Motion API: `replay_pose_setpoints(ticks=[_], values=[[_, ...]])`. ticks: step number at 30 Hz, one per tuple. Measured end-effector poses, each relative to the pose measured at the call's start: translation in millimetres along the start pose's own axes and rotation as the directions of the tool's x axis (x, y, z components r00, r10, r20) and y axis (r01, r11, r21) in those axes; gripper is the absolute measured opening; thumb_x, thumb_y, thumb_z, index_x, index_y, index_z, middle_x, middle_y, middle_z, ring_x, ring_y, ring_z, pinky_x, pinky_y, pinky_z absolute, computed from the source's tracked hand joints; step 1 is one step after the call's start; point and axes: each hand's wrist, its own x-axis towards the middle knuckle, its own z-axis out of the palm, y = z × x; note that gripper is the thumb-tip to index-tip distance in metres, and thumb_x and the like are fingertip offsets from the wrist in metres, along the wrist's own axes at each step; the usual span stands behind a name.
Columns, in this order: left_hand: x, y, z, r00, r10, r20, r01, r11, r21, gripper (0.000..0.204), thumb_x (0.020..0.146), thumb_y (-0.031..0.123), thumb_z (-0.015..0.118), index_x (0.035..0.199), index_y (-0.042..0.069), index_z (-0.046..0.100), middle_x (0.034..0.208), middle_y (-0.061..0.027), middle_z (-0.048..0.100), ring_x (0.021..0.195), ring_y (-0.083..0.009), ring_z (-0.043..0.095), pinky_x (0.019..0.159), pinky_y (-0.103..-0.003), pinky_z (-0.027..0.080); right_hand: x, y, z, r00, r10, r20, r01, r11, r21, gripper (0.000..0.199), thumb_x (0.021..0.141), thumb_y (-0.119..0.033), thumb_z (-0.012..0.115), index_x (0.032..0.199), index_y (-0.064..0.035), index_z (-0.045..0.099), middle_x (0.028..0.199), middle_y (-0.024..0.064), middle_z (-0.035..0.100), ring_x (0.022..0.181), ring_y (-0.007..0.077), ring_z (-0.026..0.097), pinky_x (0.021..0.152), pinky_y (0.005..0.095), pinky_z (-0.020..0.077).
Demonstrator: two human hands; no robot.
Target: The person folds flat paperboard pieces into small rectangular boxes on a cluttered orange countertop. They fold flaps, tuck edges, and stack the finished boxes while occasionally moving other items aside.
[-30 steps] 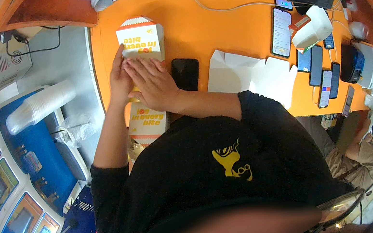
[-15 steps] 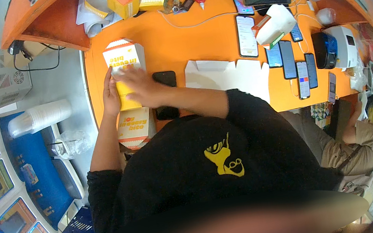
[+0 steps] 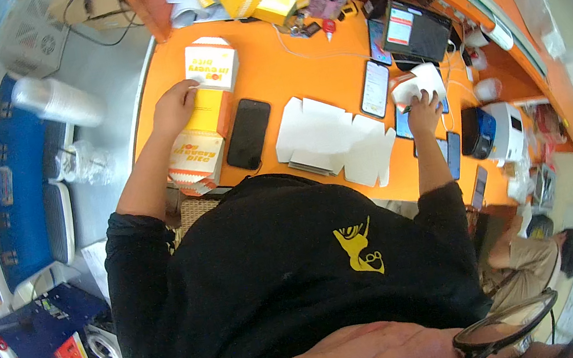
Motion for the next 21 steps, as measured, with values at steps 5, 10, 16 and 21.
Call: replay_pose_setpoints(ticks=[5, 10, 16, 21], values=[[-29.6, -18.4, -18.1, 0.982, -0.067, 0.174, 0.131, 0.913, -0.385, 0.035, 0.100, 0.021, 0.059, 0.130, 0.003, 0.059, 0.117, -0.0131, 0.068, 0.107, -0.0212, 0.064, 0.096, -0.034, 0.049, 24.0, -40.9, -98.4, 0.998, 0.047, 0.033, -0.055, 0.654, 0.755, 0.041, 0.090, -0.017, 0.062, 0.124, -0.0009, 0.045, 0.115, 0.0215, 0.059, 0.102, 0.0446, 0.062, 0.088, 0.0503, 0.0506], [-68.2, -8.7, -26.7, 0.989, -0.147, 0.033, 0.121, 0.646, -0.754, 0.057, 0.103, 0.045, 0.048, 0.140, 0.001, 0.048, 0.137, -0.0137, 0.056, 0.131, -0.0240, 0.050, 0.112, -0.036, 0.036, 39.9, -117.2, -224.9, 0.960, -0.278, -0.033, -0.082, -0.391, 0.917, 0.046, 0.095, -0.013, 0.056, 0.136, 0.0033, 0.042, 0.128, 0.0153, 0.059, 0.112, 0.0273, 0.063, 0.093, 0.0401, 0.0520], [-96.7, 35.7, -66.2, 0.975, 0.153, -0.160, -0.197, 0.275, -0.941, 0.083, 0.095, 0.067, 0.045, 0.146, 0.001, 0.040, 0.144, -0.0170, 0.050, 0.131, -0.0268, 0.051, 0.113, -0.041, 0.036, 63.2, -234.1, -315.8, 0.642, -0.729, -0.239, -0.300, -0.525, 0.796, 0.037, 0.101, -0.022, 0.056, 0.128, 0.0023, 0.055, 0.115, 0.0060, 0.064, 0.102, 0.0132, 0.061, 0.093, 0.0296, 0.0492], [-108.8, 67.7, -87.9, 0.923, -0.318, -0.215, -0.105, 0.329, -0.939, 0.050, 0.094, 0.007, 0.066, 0.138, -0.001, 0.043, 0.121, -0.0134, 0.066, 0.098, -0.0233, 0.070, 0.084, -0.035, 0.059, 79.6, -288.0, -355.7, 0.298, -0.827, -0.477, -0.153, -0.534, 0.831, 0.062, 0.095, -0.040, 0.066, 0.142, -0.0038, 0.048, 0.129, 0.0103, 0.060, 0.117, 0.0177, 0.058, 0.100, 0.0306, 0.0456]])
